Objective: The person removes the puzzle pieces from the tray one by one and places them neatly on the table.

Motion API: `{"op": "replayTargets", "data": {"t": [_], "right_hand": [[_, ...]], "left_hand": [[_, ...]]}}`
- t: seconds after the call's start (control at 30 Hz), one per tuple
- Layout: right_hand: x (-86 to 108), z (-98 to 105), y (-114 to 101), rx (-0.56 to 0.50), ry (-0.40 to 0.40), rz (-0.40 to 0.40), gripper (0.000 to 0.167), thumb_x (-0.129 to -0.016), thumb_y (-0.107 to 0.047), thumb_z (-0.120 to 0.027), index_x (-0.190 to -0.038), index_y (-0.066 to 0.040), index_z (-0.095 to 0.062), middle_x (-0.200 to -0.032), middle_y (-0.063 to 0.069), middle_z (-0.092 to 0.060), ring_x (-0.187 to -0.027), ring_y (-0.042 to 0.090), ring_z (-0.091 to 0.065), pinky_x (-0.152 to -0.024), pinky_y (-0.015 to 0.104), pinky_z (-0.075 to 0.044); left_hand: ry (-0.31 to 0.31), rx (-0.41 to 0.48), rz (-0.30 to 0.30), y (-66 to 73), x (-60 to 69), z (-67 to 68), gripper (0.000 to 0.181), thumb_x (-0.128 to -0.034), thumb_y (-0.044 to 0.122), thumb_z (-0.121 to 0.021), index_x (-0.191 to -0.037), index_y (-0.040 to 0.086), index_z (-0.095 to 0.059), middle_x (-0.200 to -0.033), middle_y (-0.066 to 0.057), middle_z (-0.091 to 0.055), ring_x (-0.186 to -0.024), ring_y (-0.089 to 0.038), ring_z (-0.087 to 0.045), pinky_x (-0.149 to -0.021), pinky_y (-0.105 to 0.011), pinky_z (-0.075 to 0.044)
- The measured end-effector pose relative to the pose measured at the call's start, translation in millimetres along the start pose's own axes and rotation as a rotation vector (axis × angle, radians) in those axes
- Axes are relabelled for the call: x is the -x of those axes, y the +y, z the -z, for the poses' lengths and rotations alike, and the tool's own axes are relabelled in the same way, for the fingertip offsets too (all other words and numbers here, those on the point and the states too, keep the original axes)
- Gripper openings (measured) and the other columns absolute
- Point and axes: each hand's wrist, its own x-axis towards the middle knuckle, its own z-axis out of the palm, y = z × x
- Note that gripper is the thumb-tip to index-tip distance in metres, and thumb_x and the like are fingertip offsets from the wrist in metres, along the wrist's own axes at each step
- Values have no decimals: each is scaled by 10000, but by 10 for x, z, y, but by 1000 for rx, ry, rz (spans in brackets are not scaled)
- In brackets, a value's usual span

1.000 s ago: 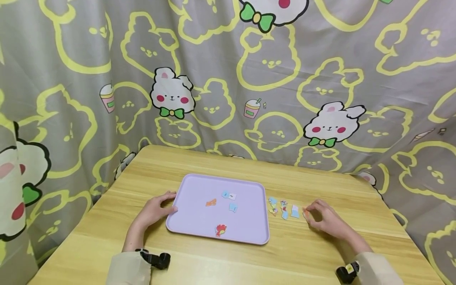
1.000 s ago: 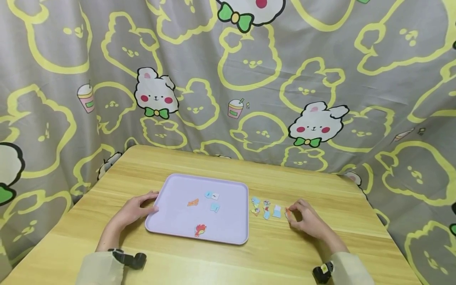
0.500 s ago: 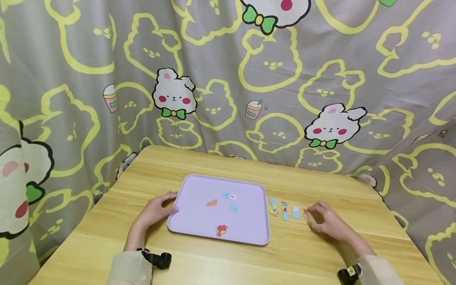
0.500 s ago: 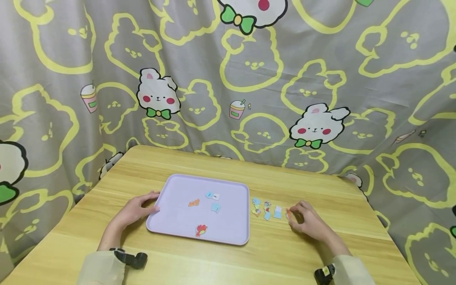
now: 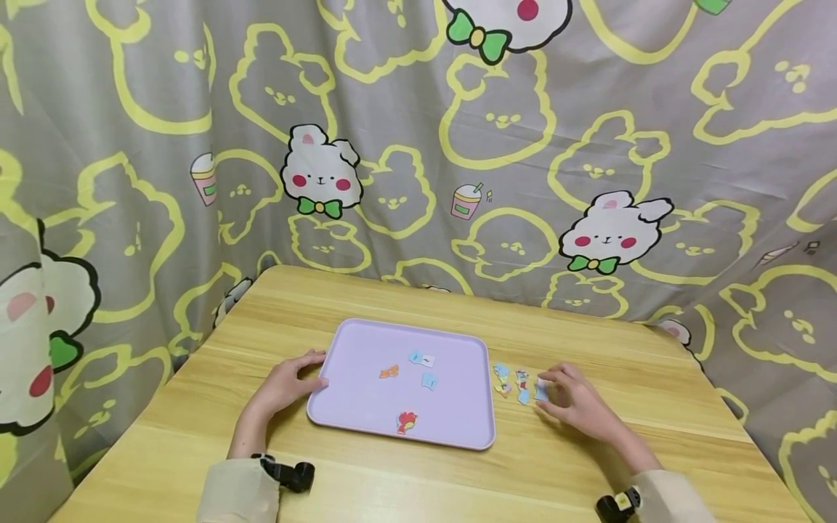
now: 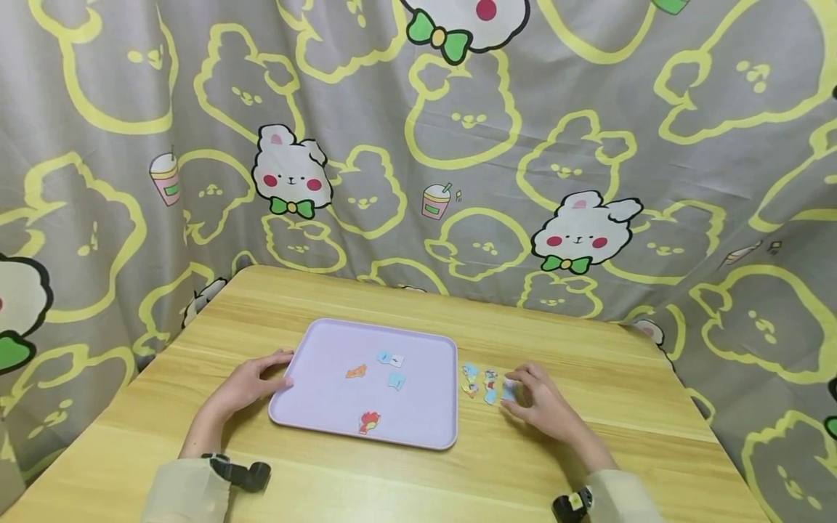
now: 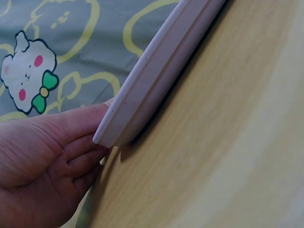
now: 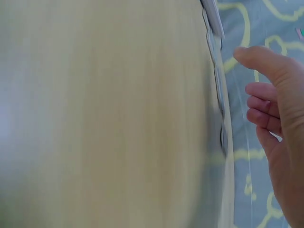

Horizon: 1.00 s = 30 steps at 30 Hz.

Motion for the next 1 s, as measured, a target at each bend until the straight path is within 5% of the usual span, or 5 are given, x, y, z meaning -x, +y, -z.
{"op": "replayTargets", "data": {"t": [0.23,0.63,1.0], "right_hand": [[-165,-157,-212,-55,-35,42,430,-745,-134,-833,-1127,-13,-678,-1075,30,-595,-954,156,-542,-773,336,-526],[-465,-372,-627,-159,-101,128,446,-778,-182,-818,-1167,-28,-665,-1138,41,-584,-998,155,-531,-784,291,-508],[-715,-613,-1066,-222,-230,195,420,-821,-273,-779,-1163,-59,-663,-1140,-3,-574,-1093,129,-523,-970,334,-508]], "left_hand": [[-2,7,-2,-10,-1,-6,526,-922,200,-672,-1394,17,-528,-1538,-266,-348,-1443,-473,-283,-1166,-635,-248],[-2,-3,6,-11,-1,1,534,-922,210,-674,-1400,26,-524,-1542,-261,-343,-1445,-472,-279,-1169,-636,-239],[3,-5,18,-6,-6,-3,533,-924,204,-672,-1404,29,-521,-1547,-254,-340,-1448,-463,-282,-1174,-631,-235]]}}
